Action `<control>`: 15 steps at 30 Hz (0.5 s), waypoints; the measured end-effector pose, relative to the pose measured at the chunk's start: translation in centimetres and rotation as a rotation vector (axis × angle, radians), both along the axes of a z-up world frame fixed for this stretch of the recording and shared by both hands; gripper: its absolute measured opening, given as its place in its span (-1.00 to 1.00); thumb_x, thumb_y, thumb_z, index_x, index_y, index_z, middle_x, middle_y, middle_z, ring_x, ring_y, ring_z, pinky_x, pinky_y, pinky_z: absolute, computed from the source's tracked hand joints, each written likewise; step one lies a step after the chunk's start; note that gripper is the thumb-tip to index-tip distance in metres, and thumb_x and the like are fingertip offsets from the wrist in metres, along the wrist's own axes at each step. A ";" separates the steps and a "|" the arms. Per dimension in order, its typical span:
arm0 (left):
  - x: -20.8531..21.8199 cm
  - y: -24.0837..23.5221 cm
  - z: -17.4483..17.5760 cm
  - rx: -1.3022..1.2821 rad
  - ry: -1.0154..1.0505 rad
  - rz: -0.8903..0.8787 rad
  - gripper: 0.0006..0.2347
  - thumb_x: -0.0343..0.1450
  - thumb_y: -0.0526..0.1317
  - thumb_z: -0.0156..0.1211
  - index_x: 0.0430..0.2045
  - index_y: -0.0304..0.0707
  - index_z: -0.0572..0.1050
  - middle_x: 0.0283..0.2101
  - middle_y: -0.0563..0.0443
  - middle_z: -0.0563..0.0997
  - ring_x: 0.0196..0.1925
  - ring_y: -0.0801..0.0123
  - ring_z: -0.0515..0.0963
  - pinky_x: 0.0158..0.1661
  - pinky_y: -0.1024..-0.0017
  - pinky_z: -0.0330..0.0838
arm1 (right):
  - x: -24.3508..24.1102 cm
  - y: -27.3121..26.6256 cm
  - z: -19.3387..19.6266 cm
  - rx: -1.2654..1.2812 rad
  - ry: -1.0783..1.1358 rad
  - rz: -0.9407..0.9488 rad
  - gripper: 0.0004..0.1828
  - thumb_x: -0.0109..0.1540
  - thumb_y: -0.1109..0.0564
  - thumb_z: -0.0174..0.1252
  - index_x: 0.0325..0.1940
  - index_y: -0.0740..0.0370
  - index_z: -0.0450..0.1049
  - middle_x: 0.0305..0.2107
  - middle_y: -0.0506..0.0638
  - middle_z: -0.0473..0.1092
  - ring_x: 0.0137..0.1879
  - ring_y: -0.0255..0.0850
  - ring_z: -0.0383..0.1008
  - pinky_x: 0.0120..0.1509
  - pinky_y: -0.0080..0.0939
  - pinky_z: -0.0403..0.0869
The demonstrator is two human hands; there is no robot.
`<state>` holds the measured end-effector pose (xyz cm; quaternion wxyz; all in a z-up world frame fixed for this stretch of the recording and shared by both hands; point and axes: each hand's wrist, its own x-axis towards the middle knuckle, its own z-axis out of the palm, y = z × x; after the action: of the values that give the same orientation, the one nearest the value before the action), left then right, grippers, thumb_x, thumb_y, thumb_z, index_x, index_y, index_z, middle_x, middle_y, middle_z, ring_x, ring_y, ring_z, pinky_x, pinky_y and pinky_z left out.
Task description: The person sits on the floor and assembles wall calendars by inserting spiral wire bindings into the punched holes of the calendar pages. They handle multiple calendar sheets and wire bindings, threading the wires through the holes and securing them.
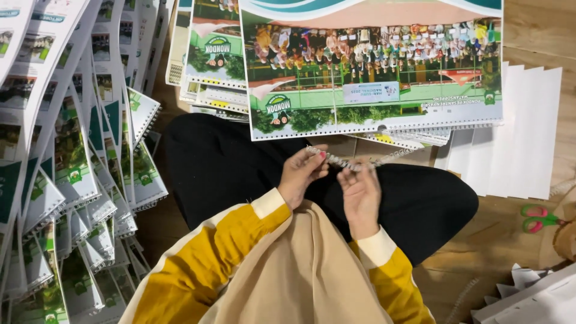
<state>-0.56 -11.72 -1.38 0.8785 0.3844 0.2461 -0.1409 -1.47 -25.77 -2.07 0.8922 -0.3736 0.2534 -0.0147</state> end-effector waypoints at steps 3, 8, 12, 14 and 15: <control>-0.6 0.2 -0.9 0.250 -0.066 -0.006 -0.79 0.29 -0.34 0.16 -0.21 -0.35 0.47 -0.38 -0.11 0.51 -0.36 0.38 0.57 -0.31 0.49 0.56 | 0.2 -1.1 -0.2 0.016 0.054 0.103 -0.77 0.22 0.09 -0.04 -0.05 0.16 0.23 -0.22 0.11 0.39 -0.27 -0.15 0.50 -0.18 -0.18 0.54; 0.1 -2.9 0.9 0.110 -0.106 0.034 -0.77 0.29 -0.41 0.11 -0.18 -0.42 0.43 -0.26 -0.25 0.49 -0.31 0.25 0.56 -0.27 0.46 0.54 | 3.6 -6.1 1.1 -0.056 0.079 0.034 -0.79 0.23 0.01 -0.02 -0.08 0.04 0.28 -0.30 -0.03 0.43 -0.46 -0.33 0.38 -0.45 -0.44 0.36; 1.5 -5.2 2.2 0.062 -0.136 -0.010 -0.78 0.30 -0.38 0.12 -0.18 -0.41 0.44 -0.29 -0.27 0.51 -0.33 0.23 0.58 -0.30 0.50 0.55 | 3.6 -7.9 0.7 0.029 0.092 -0.037 -0.85 0.18 0.15 0.06 -0.16 0.11 0.34 -0.17 0.08 0.42 -0.29 -0.26 0.46 -0.27 -0.35 0.47; 2.5 -5.7 3.1 0.125 -0.162 0.007 -0.78 0.31 -0.39 0.08 -0.19 -0.44 0.43 -0.30 -0.24 0.49 -0.33 0.26 0.57 -0.31 0.51 0.53 | 3.4 -8.8 -0.1 0.245 0.127 -0.062 -0.89 0.18 0.26 -0.03 -0.22 0.15 0.35 -0.15 0.12 0.41 -0.25 -0.18 0.48 -0.29 -0.27 0.49; 2.7 -5.6 3.0 0.123 -0.161 0.000 -0.78 0.31 -0.39 0.08 -0.19 -0.44 0.43 -0.30 -0.24 0.49 -0.33 0.26 0.57 -0.31 0.51 0.53 | 3.4 -9.3 -0.8 0.245 0.127 -0.069 -0.89 0.18 0.26 -0.03 -0.22 0.15 0.35 -0.15 0.12 0.41 -0.25 -0.18 0.48 -0.29 -0.27 0.49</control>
<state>2.09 -17.30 1.58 0.8702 0.4477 0.1829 -0.0942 1.98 -35.11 -2.92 0.9121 -0.2533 0.3222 0.0093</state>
